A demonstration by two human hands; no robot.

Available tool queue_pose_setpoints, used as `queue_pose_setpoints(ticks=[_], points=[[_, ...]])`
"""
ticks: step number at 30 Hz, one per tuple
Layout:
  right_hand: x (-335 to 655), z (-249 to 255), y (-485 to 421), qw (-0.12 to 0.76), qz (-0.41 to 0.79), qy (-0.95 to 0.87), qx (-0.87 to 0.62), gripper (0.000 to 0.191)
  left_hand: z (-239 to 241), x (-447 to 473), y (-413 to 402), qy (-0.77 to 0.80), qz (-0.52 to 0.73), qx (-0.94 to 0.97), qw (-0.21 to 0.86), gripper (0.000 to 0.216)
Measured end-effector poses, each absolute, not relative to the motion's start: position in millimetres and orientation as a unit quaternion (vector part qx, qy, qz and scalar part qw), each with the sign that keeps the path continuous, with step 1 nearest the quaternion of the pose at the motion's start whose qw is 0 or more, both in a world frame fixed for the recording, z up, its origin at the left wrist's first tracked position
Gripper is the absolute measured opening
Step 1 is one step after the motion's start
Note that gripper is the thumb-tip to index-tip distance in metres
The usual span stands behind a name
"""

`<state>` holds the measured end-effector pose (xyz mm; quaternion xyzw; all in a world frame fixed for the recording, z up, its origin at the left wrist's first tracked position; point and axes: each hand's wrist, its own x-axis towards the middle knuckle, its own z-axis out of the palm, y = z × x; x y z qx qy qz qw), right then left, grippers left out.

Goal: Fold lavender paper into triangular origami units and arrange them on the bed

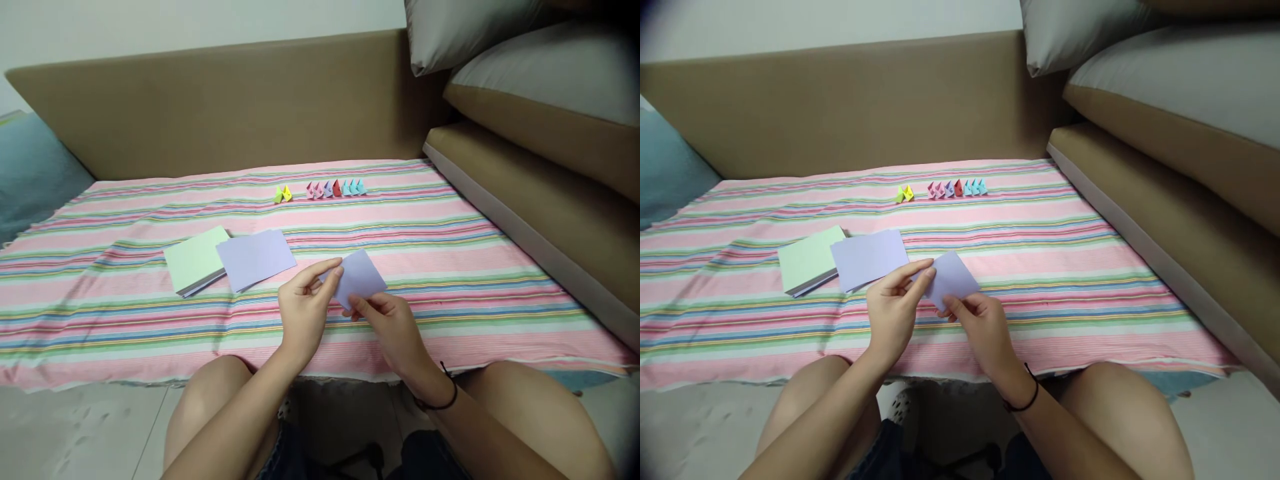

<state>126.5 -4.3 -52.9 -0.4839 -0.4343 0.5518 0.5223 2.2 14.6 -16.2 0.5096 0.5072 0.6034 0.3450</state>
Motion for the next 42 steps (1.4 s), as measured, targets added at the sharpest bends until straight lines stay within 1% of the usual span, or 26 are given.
queue_pose_setpoints(ticks=[4,7,9,11,13,16,19,20,21,22,23,24,26,27,28,30,34,35,38,42], points=[[126.1,-51.0,-4.5,0.494,0.602,-0.435,-0.453,0.027,-16.5,2.7,15.6,0.504,0.608,0.494,0.363,0.016],[126.3,-49.8,-4.2,0.489,0.586,-0.454,-0.460,0.031,-16.3,2.9,16.4,0.505,0.613,0.482,0.371,0.017],[126.6,-49.8,-3.9,0.485,0.597,-0.453,-0.450,0.031,-16.1,2.7,16.4,0.505,0.615,0.479,0.370,0.017],[126.7,-50.5,-3.9,0.475,0.603,-0.468,-0.438,0.031,-16.0,2.5,15.4,0.510,0.611,0.488,0.358,0.017],[126.0,-51.6,-3.9,0.472,0.581,-0.489,-0.448,0.032,-15.7,2.7,13.1,0.515,0.603,0.510,0.333,0.015],[123.3,-51.7,-2.8,0.488,0.559,-0.485,-0.462,0.032,-15.2,3.5,7.8,0.498,0.598,0.557,0.291,0.013],[124.3,-47.1,0.9,0.509,0.586,-0.471,-0.419,0.026,-14.0,3.7,2.4,0.462,0.599,0.599,0.262,0.015],[127.0,-44.7,2.5,0.521,0.588,-0.470,-0.402,0.029,-13.3,3.3,1.1,0.452,0.597,0.610,0.259,0.018],[131.3,-42.0,4.0,0.540,0.581,-0.470,-0.388,0.038,-12.4,2.7,0.2,0.444,0.593,0.619,0.262,0.020],[136.9,-39.3,5.4,0.572,0.555,-0.462,-0.390,0.050,-11.2,1.9,-0.3,0.439,0.585,0.625,0.274,0.023],[143.4,-36.7,6.4,0.589,0.527,-0.466,-0.397,0.055,-10.0,1.1,-0.4,0.436,0.573,0.629,0.294,0.024],[150.2,-34.4,7.0,0.594,0.509,-0.473,-0.406,0.048,-8.8,0.3,-0.1,0.435,0.560,0.630,0.317,0.026],[162.6,-30.8,6.7,0.567,0.497,-0.490,-0.436,0.021,-6.9,-0.6,1.6,0.441,0.534,0.622,0.365,0.030],[167.0,-29.4,6.0,0.556,0.498,-0.497,-0.442,0.014,-6.4,-0.6,2.8,0.445,0.525,0.613,0.389,0.032],[170.0,-28.4,5.2,0.549,0.498,-0.502,-0.446,0.012,-6.1,-0.3,4.0,0.447,0.518,0.600,0.414,0.034],[171.8,-27.1,3.5,0.546,0.496,-0.504,-0.448,0.014,-6.1,1.0,6.5,0.444,0.511,0.559,0.479,0.039],[167.7,-27.6,3.0,0.560,0.488,-0.480,-0.467,0.016,-7.6,5.0,10.2,0.428,0.465,0.472,0.615,0.058],[166.9,-28.1,3.5,0.569,0.481,-0.473,-0.470,0.016,-8.5,6.0,10.8,0.425,0.448,0.459,0.639,0.060],[166.4,-29.5,5.6,0.591,0.456,-0.454,-0.485,0.014,-12.5,8.4,12.1,0.422,0.414,0.441,0.676,0.053],[168.2,-30.3,8.8,0.609,0.446,-0.420,-0.503,0.015,-18.2,8.5,13.7,0.445,0.393,0.456,0.662,0.034]])
